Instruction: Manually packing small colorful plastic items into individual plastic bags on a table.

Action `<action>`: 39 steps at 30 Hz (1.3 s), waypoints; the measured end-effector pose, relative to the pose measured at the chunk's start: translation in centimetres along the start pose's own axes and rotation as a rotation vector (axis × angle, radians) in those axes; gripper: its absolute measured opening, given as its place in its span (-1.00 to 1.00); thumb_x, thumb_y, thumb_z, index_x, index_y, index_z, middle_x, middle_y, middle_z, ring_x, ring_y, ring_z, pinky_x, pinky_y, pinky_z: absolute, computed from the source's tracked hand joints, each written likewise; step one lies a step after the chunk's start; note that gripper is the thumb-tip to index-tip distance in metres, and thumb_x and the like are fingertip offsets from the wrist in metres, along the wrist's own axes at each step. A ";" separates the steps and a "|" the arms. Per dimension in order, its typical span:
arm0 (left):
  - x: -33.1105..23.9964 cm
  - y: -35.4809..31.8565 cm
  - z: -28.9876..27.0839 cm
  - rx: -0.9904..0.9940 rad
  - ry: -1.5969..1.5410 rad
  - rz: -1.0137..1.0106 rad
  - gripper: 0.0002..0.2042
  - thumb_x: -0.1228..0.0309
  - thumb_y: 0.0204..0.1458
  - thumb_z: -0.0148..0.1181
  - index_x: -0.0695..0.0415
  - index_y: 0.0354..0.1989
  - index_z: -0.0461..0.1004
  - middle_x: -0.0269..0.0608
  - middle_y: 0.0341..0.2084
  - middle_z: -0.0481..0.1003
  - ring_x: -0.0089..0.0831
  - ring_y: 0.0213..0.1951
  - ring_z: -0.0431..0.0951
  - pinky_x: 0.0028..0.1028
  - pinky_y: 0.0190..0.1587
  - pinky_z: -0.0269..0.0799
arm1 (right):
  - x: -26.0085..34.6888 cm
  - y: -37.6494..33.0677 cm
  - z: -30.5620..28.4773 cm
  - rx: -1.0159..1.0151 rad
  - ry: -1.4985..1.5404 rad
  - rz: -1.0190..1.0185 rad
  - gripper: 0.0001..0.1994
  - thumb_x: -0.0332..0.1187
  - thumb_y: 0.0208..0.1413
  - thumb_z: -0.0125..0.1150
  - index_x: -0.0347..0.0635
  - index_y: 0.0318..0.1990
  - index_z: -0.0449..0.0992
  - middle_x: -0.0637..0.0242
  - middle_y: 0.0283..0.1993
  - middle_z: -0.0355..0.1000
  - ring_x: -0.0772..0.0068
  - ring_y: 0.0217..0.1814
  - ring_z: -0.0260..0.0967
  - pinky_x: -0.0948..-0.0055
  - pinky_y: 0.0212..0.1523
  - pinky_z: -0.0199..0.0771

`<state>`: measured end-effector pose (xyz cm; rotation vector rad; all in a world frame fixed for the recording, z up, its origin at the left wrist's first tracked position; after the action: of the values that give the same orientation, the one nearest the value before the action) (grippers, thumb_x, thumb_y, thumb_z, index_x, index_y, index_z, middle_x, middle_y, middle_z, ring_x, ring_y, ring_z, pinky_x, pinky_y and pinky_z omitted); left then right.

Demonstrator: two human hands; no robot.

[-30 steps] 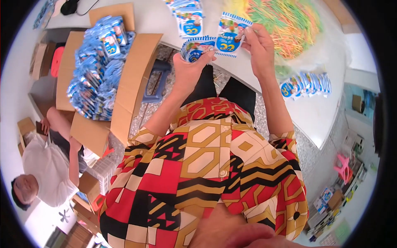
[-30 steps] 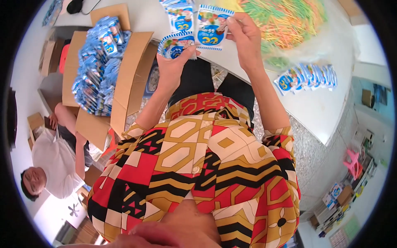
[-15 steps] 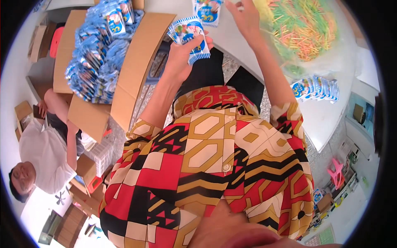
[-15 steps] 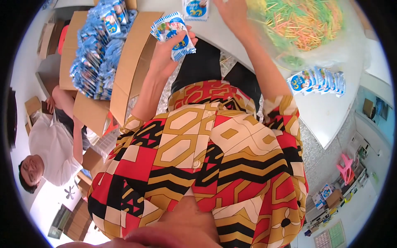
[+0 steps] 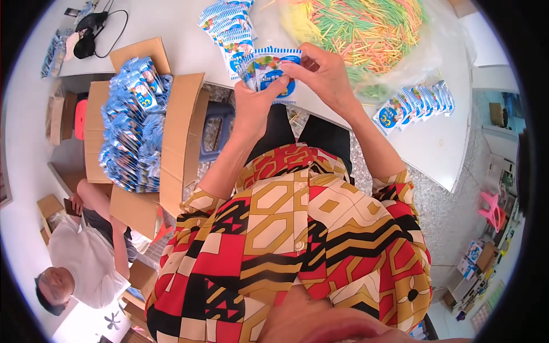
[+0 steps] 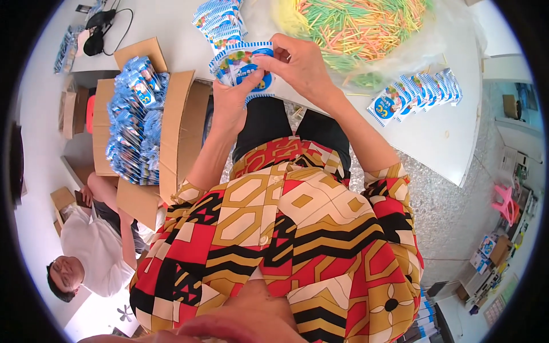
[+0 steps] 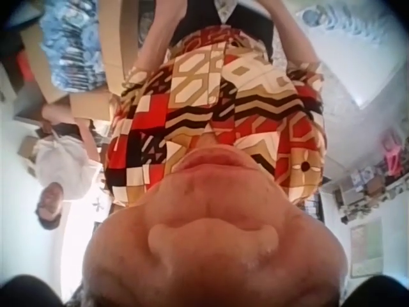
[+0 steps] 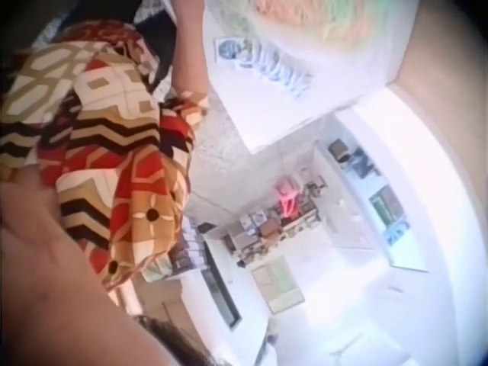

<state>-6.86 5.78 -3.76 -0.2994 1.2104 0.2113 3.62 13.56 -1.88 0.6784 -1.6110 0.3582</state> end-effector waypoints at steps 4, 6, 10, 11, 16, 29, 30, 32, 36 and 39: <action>0.4 -0.1 -0.3 -0.090 -0.132 -0.063 -0.76 0.53 -0.03 0.23 0.25 -0.16 0.44 -0.24 -0.33 0.54 -0.53 -0.30 0.55 -0.51 -0.20 0.46 | -0.1 -0.2 -1.6 -0.076 0.062 -0.038 -0.83 -0.36 0.05 0.24 -0.29 -0.42 0.46 0.38 -0.50 0.47 0.72 -0.46 0.40 0.69 -0.47 0.37; 0.7 0.0 -0.4 -0.127 -0.195 -0.103 -0.75 0.53 -0.03 0.24 0.25 -0.15 0.44 -0.24 -0.31 0.54 -0.53 -0.29 0.55 -0.49 -0.18 0.46 | -0.5 0.0 -2.1 -0.076 0.130 -0.036 -0.85 -0.37 0.08 0.22 -0.28 -0.39 0.48 0.41 -0.49 0.46 0.73 -0.44 0.39 0.70 -0.43 0.35; 0.5 0.1 -0.6 -0.084 -0.104 -0.048 -0.72 0.56 -0.05 0.25 0.25 -0.13 0.42 -0.21 -0.27 0.53 -0.52 -0.25 0.55 -0.48 -0.16 0.47 | 0.0 0.2 -2.3 0.023 0.102 -0.053 -0.84 -0.34 0.10 0.20 -0.27 -0.34 0.50 0.41 -0.48 0.46 0.76 -0.44 0.37 0.70 -0.43 0.34; 0.3 0.1 -0.5 -0.069 -0.067 -0.031 -0.71 0.57 -0.06 0.26 0.25 -0.13 0.42 -0.21 -0.26 0.53 -0.51 -0.24 0.55 -0.49 -0.16 0.47 | 0.6 0.3 -2.3 0.056 0.017 -0.004 -0.82 -0.32 0.11 0.19 -0.27 -0.32 0.51 0.41 -0.48 0.47 0.77 -0.44 0.37 0.70 -0.43 0.34; -0.3 -0.2 -0.3 -0.037 -0.059 -0.020 -0.68 0.59 -0.09 0.27 0.25 -0.12 0.41 -0.21 -0.25 0.52 -0.52 -0.24 0.54 -0.49 -0.15 0.47 | 0.6 0.4 -2.2 0.154 -0.127 0.057 -0.77 -0.25 0.13 0.16 -0.27 -0.30 0.53 0.42 -0.48 0.47 0.79 -0.45 0.35 0.71 -0.43 0.33; -0.3 -0.3 1.0 0.164 -0.007 -0.125 -0.65 0.57 -0.17 0.33 0.25 -0.15 0.42 -0.22 -0.29 0.52 -0.53 -0.28 0.54 -0.49 -0.16 0.48 | 3.6 -0.8 -2.1 0.171 -0.287 -0.067 -0.84 -0.39 0.06 0.16 -0.29 -0.26 0.49 0.37 -0.42 0.43 0.59 -0.39 0.32 0.54 -0.30 0.33; -0.1 -0.4 0.9 0.129 -0.009 -0.130 -0.66 0.58 -0.17 0.33 0.25 -0.16 0.43 -0.23 -0.30 0.52 -0.53 -0.28 0.54 -0.49 -0.16 0.47 | 3.8 -0.8 -2.2 0.149 -0.315 -0.081 -0.84 -0.40 0.05 0.16 -0.28 -0.24 0.49 0.36 -0.40 0.43 0.59 -0.38 0.32 0.54 -0.30 0.34; 0.2 -0.3 0.9 0.114 -0.009 -0.118 -0.66 0.58 -0.17 0.33 0.25 -0.16 0.43 -0.23 -0.30 0.52 -0.53 -0.28 0.54 -0.49 -0.16 0.47 | 3.7 -1.0 -2.1 0.128 -0.296 -0.090 -0.83 -0.41 0.04 0.18 -0.27 -0.22 0.49 0.36 -0.39 0.43 0.59 -0.36 0.33 0.55 -0.29 0.35; 0.2 -0.2 1.0 0.087 -0.037 -0.100 -0.68 0.61 -0.17 0.31 0.24 -0.18 0.44 -0.25 -0.32 0.53 -0.54 -0.29 0.53 -0.51 -0.17 0.47 | 3.7 -1.1 -2.3 0.060 -0.167 -0.077 -0.79 -0.45 0.00 0.22 -0.23 -0.17 0.50 0.38 -0.35 0.43 0.61 -0.29 0.35 0.58 -0.23 0.38; -0.4 0.1 0.9 0.095 -0.033 -0.052 -0.69 0.64 -0.18 0.30 0.23 -0.19 0.45 -0.25 -0.32 0.54 -0.54 -0.28 0.54 -0.50 -0.17 0.46 | 6.5 -1.0 -3.1 -0.060 -0.296 -0.226 -0.76 -0.46 -0.02 0.25 -0.21 -0.15 0.50 0.38 -0.28 0.44 0.61 -0.27 0.35 0.61 -0.21 0.38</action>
<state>-6.27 6.20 -3.16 -0.2434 1.1745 0.1126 6.43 13.14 4.82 0.8890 -1.7924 0.0438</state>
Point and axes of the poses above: each hand's wrist, its own y-axis towards the middle knuckle, its own z-axis out of the palm, x = y × z, the point moved 8 cm from there along y, towards the middle knuckle
